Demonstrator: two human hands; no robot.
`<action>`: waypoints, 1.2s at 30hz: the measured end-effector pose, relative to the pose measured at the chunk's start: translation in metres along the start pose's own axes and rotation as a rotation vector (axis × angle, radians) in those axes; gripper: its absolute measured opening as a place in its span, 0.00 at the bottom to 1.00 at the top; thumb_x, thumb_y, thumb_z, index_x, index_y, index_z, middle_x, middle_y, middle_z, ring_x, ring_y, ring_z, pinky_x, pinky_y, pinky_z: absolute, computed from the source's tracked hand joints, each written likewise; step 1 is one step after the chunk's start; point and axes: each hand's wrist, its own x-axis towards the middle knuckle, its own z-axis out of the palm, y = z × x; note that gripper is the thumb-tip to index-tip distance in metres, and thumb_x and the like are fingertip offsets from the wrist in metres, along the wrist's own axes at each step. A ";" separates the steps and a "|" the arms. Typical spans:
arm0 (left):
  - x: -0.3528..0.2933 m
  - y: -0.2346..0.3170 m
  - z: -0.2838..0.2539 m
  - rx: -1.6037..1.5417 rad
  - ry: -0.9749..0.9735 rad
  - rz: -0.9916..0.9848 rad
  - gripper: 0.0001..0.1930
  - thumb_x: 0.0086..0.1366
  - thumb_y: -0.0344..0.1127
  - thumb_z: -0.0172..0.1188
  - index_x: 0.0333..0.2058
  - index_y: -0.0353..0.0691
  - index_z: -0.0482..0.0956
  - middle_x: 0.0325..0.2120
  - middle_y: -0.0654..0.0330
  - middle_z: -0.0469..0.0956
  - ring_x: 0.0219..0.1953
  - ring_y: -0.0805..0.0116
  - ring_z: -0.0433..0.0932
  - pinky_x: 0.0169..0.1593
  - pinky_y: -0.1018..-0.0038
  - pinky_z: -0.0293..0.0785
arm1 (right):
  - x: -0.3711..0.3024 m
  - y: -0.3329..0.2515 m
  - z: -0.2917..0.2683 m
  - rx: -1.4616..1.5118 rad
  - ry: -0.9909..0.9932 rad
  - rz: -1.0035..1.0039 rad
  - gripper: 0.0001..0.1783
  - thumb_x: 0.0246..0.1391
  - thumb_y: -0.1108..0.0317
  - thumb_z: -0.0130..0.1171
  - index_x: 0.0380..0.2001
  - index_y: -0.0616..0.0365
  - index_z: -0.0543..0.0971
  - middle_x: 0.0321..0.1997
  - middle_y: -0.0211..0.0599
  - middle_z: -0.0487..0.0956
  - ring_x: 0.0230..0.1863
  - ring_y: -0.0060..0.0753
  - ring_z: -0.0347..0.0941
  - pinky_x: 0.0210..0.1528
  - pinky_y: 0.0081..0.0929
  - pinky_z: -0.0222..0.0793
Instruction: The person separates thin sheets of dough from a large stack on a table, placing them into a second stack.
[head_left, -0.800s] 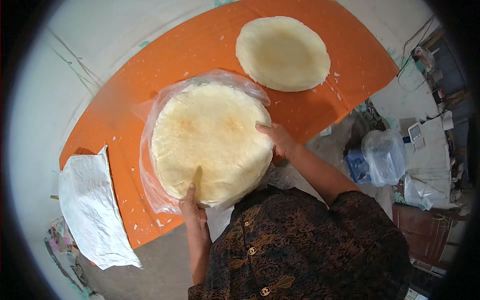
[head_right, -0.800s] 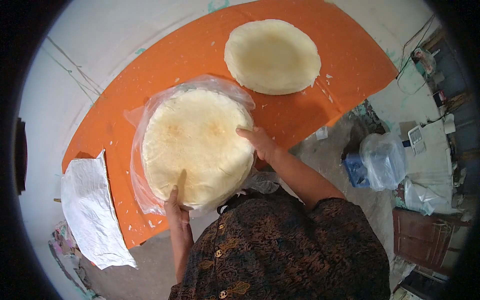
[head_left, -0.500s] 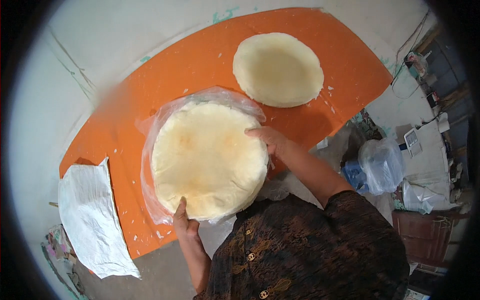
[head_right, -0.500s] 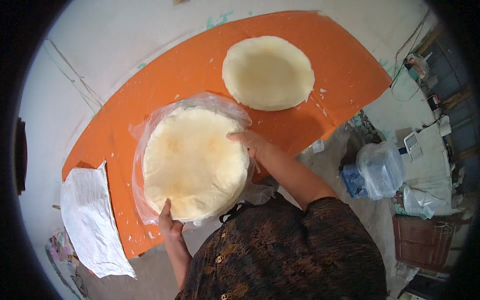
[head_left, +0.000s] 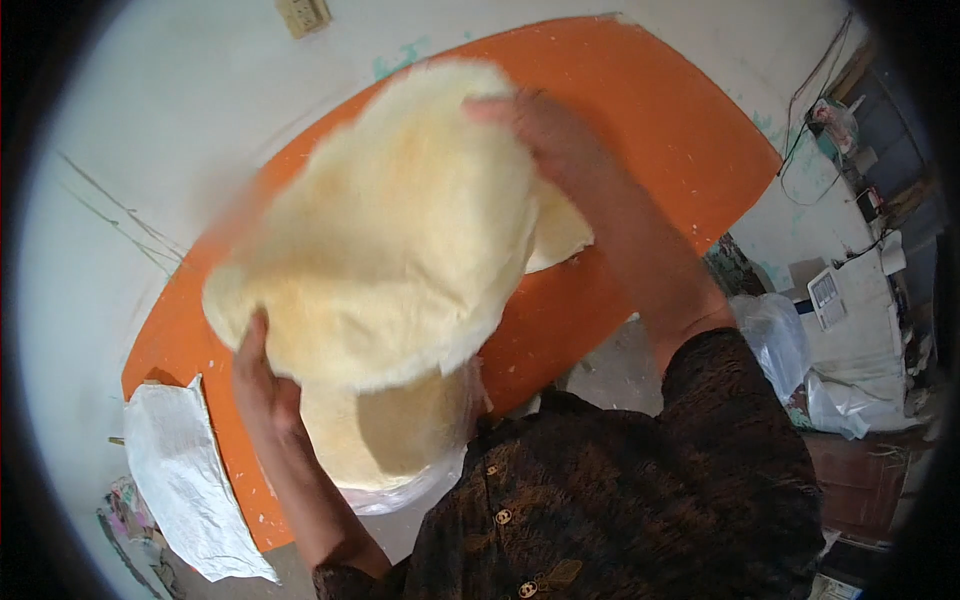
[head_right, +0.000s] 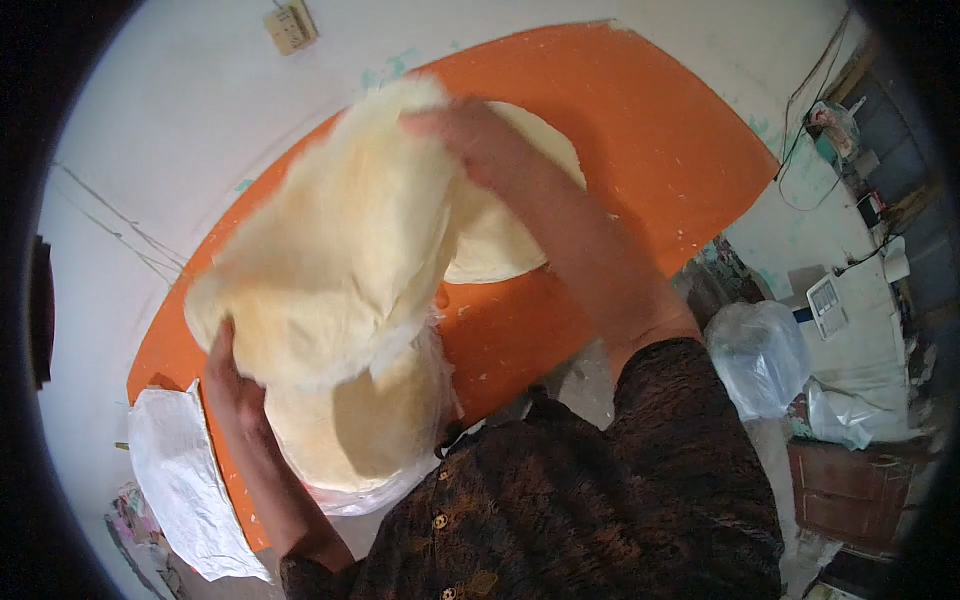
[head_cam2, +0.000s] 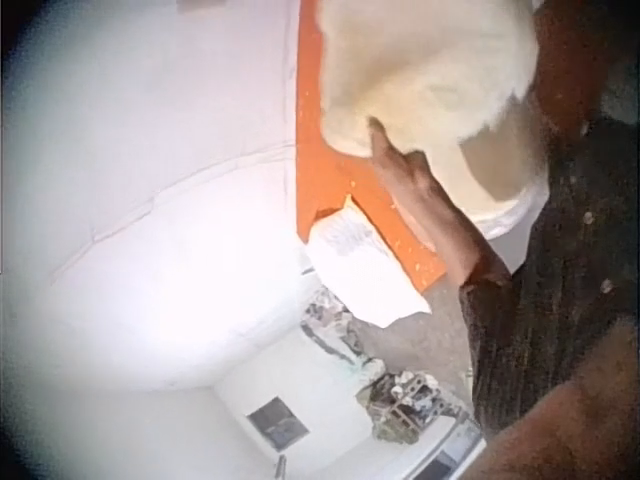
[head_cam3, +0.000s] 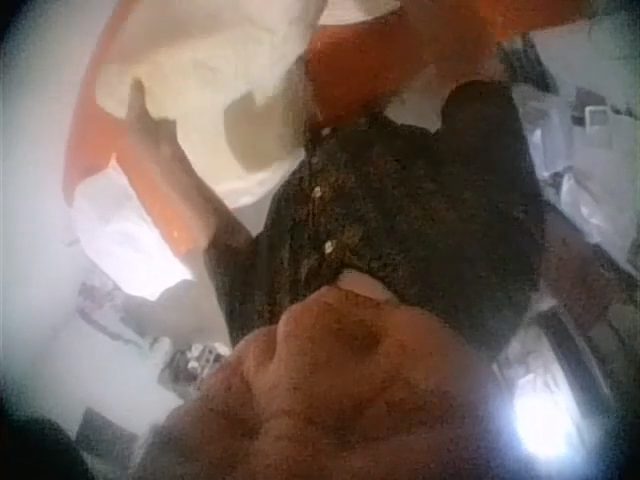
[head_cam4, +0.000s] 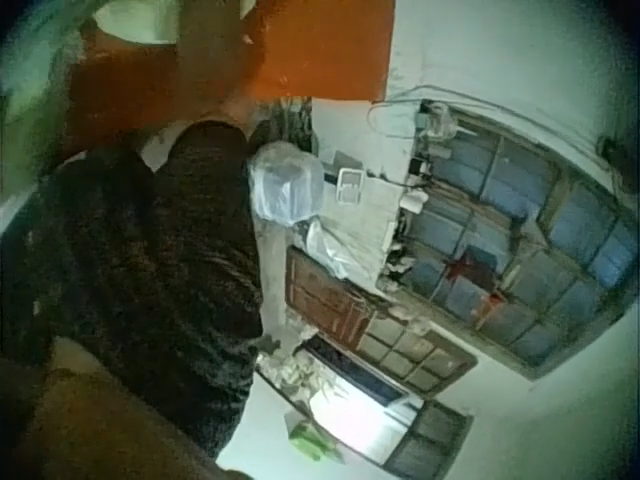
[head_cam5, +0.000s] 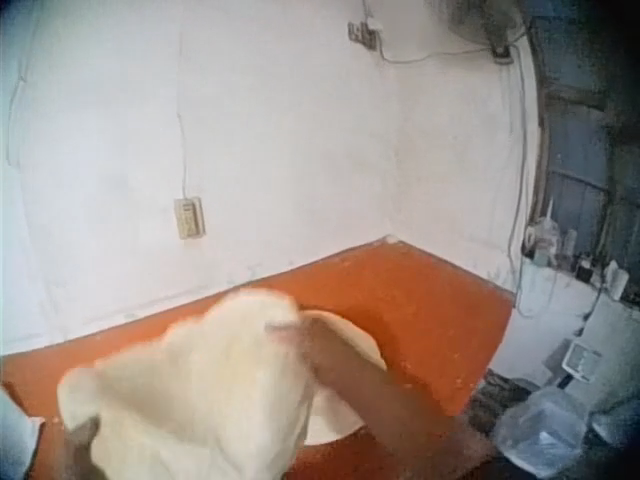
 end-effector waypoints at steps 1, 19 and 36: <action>0.016 -0.003 0.029 0.015 -0.062 -0.014 0.25 0.65 0.35 0.53 0.58 0.32 0.61 0.55 0.53 0.68 0.56 0.60 0.68 0.58 0.64 0.66 | 0.000 -0.016 -0.023 -0.013 0.086 -0.019 0.15 0.51 0.63 0.59 0.38 0.63 0.79 0.37 0.35 0.80 0.38 0.28 0.76 0.40 0.26 0.72; 0.257 -0.231 0.066 0.172 -0.056 -0.303 0.17 0.61 0.35 0.61 0.43 0.27 0.74 0.39 0.54 0.78 0.39 0.65 0.78 0.42 0.70 0.76 | -0.044 0.165 -0.235 0.330 0.425 0.370 0.21 0.54 0.63 0.60 0.48 0.64 0.74 0.46 0.38 0.77 0.49 0.34 0.70 0.49 0.31 0.69; 0.207 -0.274 0.099 1.874 0.039 0.650 0.34 0.62 0.63 0.48 0.62 0.52 0.60 0.65 0.40 0.46 0.66 0.37 0.45 0.63 0.48 0.49 | -0.062 0.171 -0.194 -1.556 0.243 -0.197 0.34 0.55 0.50 0.49 0.62 0.52 0.57 0.67 0.51 0.50 0.68 0.59 0.42 0.61 0.67 0.39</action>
